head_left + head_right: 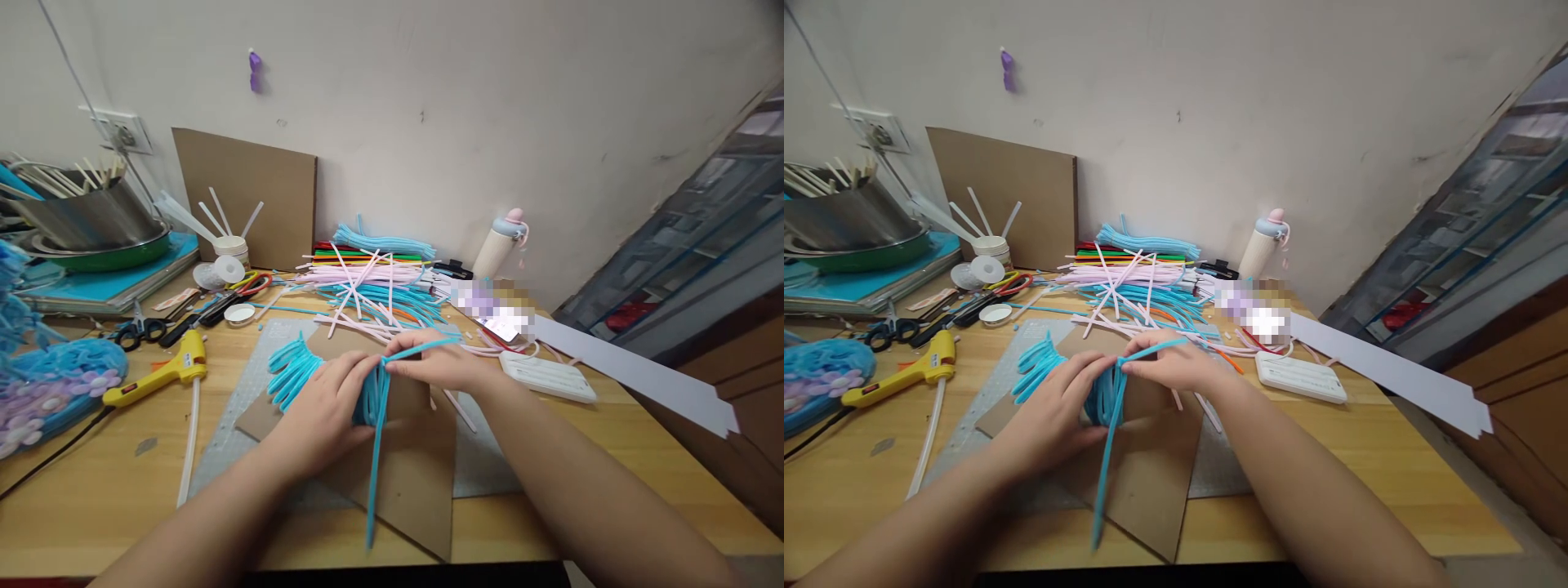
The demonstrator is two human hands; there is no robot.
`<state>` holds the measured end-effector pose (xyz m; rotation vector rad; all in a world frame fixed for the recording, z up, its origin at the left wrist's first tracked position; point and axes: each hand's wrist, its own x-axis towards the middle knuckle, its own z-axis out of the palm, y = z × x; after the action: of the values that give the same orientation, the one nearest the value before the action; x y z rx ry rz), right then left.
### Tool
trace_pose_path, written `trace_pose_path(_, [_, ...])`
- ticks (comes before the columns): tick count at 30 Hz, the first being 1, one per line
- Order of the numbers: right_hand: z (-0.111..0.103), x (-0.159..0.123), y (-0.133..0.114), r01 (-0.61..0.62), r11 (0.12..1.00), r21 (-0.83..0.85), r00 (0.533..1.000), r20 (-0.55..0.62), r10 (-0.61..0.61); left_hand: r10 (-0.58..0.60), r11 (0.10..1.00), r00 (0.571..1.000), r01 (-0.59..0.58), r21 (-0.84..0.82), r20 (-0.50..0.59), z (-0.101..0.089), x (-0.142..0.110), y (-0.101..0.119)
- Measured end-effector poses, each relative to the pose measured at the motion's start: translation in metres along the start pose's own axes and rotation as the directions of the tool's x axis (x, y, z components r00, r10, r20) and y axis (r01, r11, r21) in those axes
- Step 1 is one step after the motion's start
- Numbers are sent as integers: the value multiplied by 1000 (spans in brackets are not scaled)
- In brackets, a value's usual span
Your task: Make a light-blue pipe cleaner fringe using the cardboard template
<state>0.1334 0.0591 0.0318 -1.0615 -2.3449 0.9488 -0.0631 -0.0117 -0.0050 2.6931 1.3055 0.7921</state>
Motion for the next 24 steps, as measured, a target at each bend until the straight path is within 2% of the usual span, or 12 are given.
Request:
trace_pose_path(4, [-4,2,5,-47,997,69,998,-38,50,-50,998,999,50,-24,-13,-15,7,4])
trace_pose_path(8, [-6,-5,8,-26,986,164,999,33,21,-188,954,982,185,-236,11,-45,21,1])
trace_pose_path(10, [-6,-7,10,-1,987,159,998,68,-10,-253,898,961,276,-343,111,-51,32,-4])
trace_pose_path(12, [-4,-5,13,27,989,148,996,86,-40,-213,824,932,333,-458,292,-43,43,-10])
trace_pose_path(14, [1,-2,18,34,988,148,995,89,-47,-114,777,899,346,-525,424,-26,50,-17])
trace_pose_path(17, [12,2,29,18,981,192,997,67,-31,-216,776,873,426,-465,438,2,53,-28])
trace_pose_path(19, [20,1,38,-14,946,325,1000,2,14,-281,730,861,478,-488,424,13,51,-34])
trace_pose_path(21, [28,-2,46,-87,852,516,989,-59,137,-311,646,845,524,-556,434,17,48,-38])
trace_pose_path(24, [38,-8,53,-204,665,718,953,-9,303,-312,544,833,551,-633,457,16,44,-41])
